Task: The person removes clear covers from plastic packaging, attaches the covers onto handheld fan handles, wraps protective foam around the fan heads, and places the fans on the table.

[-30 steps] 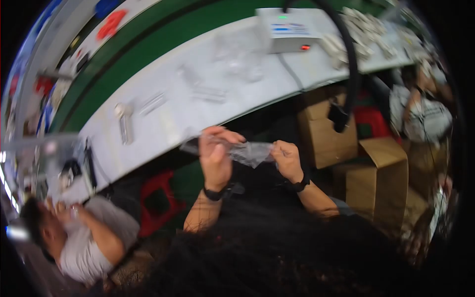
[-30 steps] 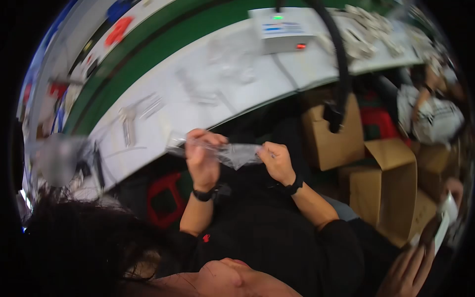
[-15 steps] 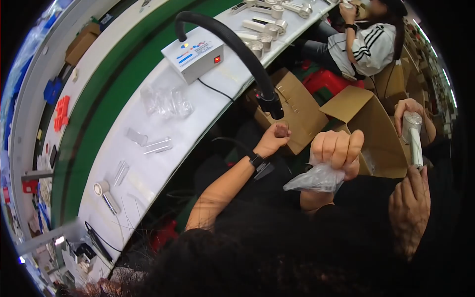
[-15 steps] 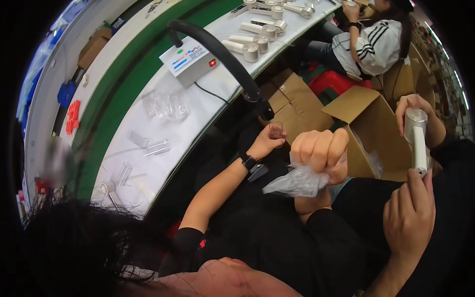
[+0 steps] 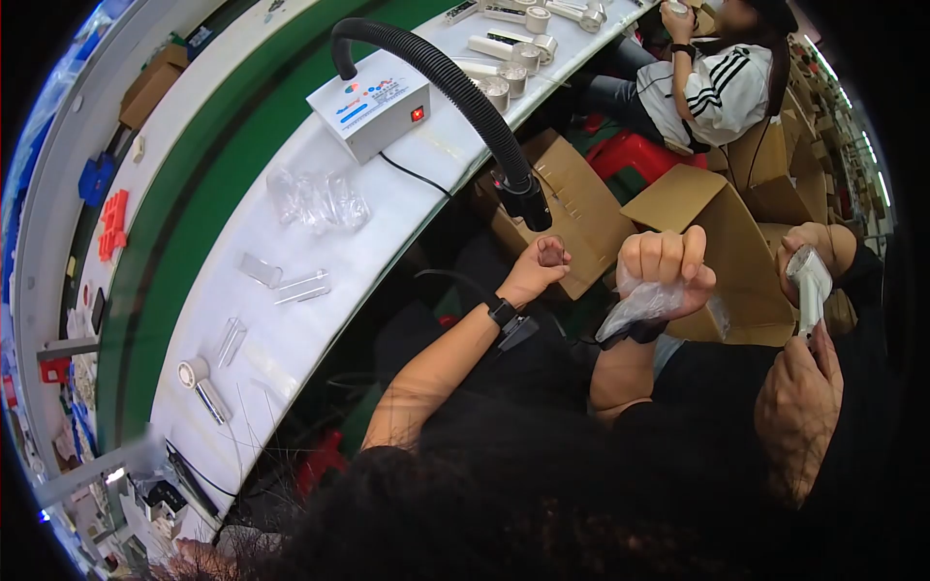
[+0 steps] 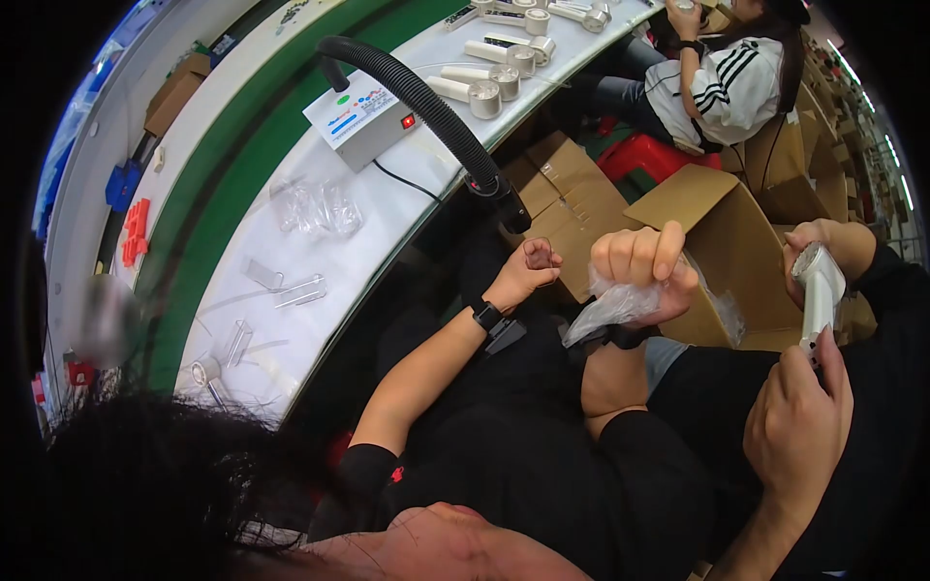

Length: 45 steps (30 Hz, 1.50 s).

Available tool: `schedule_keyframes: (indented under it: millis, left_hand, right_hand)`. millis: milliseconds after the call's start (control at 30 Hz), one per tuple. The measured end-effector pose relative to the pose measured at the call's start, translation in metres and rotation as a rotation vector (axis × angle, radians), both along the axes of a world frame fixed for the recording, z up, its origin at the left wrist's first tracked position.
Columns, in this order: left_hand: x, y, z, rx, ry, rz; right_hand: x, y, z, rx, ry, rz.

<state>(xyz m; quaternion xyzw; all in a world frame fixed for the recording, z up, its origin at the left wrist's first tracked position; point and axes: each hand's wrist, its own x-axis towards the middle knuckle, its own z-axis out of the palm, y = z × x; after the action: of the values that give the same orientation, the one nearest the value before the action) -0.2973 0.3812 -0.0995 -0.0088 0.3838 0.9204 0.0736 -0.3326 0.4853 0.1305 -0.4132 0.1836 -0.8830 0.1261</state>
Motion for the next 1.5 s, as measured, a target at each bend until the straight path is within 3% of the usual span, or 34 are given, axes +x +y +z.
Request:
schedule_keyframes:
  millis: [233,300,367,400,467,500,567,667,800,900,933,1067,1300,1433,1500]
  left_hand:
    - [-0.005,-0.001,0.002,0.034,-0.039,-0.014]
    - [-0.001,0.0,0.001,0.029,-0.028,0.005]
    - [0.012,-0.01,0.008,-0.098,-0.034,-0.079]
    - [0.023,-0.019,0.012,-0.165,-0.039,-0.116]
    - [0.068,-0.036,0.018,-0.026,-0.143,-0.123]
    - [0.089,-0.051,0.022,0.044,-0.2,-0.094]
    - [0.131,-0.091,0.045,-0.112,-0.165,0.076]
    - [0.203,-0.129,0.059,-0.104,-0.218,0.302]
    - [0.255,-0.156,0.106,0.224,-0.199,0.509]
    - [0.268,-0.147,0.112,0.473,0.053,0.571]
    - [0.268,-0.147,0.108,0.447,0.088,0.579]
    - [0.261,-0.15,0.109,0.503,0.15,0.542]
    - [0.262,-0.155,0.12,0.341,0.05,0.719]
    - [0.26,-0.164,0.113,-0.051,0.013,0.874]
    - [0.257,-0.167,0.118,-0.031,0.002,0.928]
  right_hand:
    - [-0.053,0.013,-0.031,0.099,-0.081,0.009]
    - [-0.103,0.012,-0.067,0.394,-0.331,-0.165]
    - [-0.151,-0.025,-0.08,1.049,-0.094,-0.705]
    - [-0.171,-0.044,-0.095,1.149,0.044,-0.762]
    - [-0.203,-0.076,-0.122,1.395,0.358,-0.928]
    - [-0.206,-0.091,-0.127,1.476,0.416,-0.981]
    - [-0.218,-0.122,-0.134,1.677,0.478,-0.978]
    - [-0.255,-0.151,-0.193,1.638,0.575,-0.978]
    - [-0.234,-0.174,-0.161,1.55,0.717,-1.227]
    - [-0.239,-0.175,-0.155,1.439,0.881,-1.28]
    - [-0.238,-0.175,-0.148,1.43,0.948,-1.291]
    - [-0.257,-0.162,-0.168,1.455,0.784,-1.194]
    - [-0.247,-0.047,-0.161,1.066,0.273,-0.982]
    - [-0.149,-0.019,-0.113,0.921,-0.118,-0.807]
    - [-0.11,-0.012,-0.099,0.882,-0.212,-0.76]
